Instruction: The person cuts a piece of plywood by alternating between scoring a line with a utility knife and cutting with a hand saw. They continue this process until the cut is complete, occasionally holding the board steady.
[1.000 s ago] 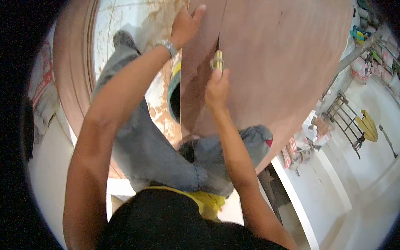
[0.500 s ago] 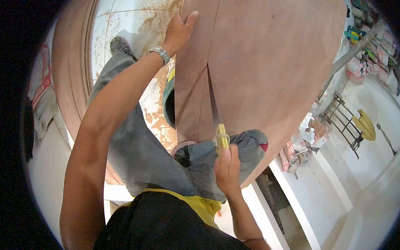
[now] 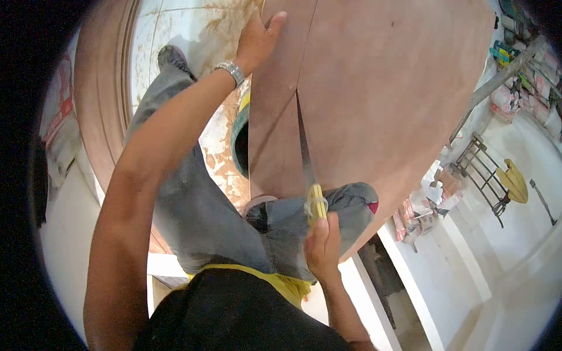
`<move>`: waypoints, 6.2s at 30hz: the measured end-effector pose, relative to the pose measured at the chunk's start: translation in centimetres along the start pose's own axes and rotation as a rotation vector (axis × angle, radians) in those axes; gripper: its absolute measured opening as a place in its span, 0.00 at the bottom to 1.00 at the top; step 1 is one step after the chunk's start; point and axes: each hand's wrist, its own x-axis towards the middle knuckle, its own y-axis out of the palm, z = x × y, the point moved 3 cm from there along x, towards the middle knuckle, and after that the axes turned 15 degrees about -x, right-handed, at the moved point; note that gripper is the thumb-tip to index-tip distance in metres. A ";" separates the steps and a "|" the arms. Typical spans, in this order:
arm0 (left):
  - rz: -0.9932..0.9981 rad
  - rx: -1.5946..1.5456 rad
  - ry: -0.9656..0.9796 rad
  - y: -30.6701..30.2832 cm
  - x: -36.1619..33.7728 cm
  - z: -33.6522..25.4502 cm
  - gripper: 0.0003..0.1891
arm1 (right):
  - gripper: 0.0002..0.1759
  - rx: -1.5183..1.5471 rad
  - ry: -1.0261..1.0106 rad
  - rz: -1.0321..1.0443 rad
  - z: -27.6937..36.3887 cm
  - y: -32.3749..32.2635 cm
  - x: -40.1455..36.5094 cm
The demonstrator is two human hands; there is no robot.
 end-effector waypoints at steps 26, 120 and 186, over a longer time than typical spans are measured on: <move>0.097 -0.112 -0.134 -0.6 -0.6 -2.3 0.36 | 0.14 0.487 0.291 -0.182 1.6 7.5 18.7; 0.055 -0.097 -0.115 0.0 0.6 -1.0 0.34 | 0.17 0.725 0.203 -0.329 -1.9 13.8 19.0; 0.576 -0.413 -0.941 -5.1 -8.5 -11.9 0.26 | 0.26 1.980 1.126 -0.339 23.9 14.8 21.8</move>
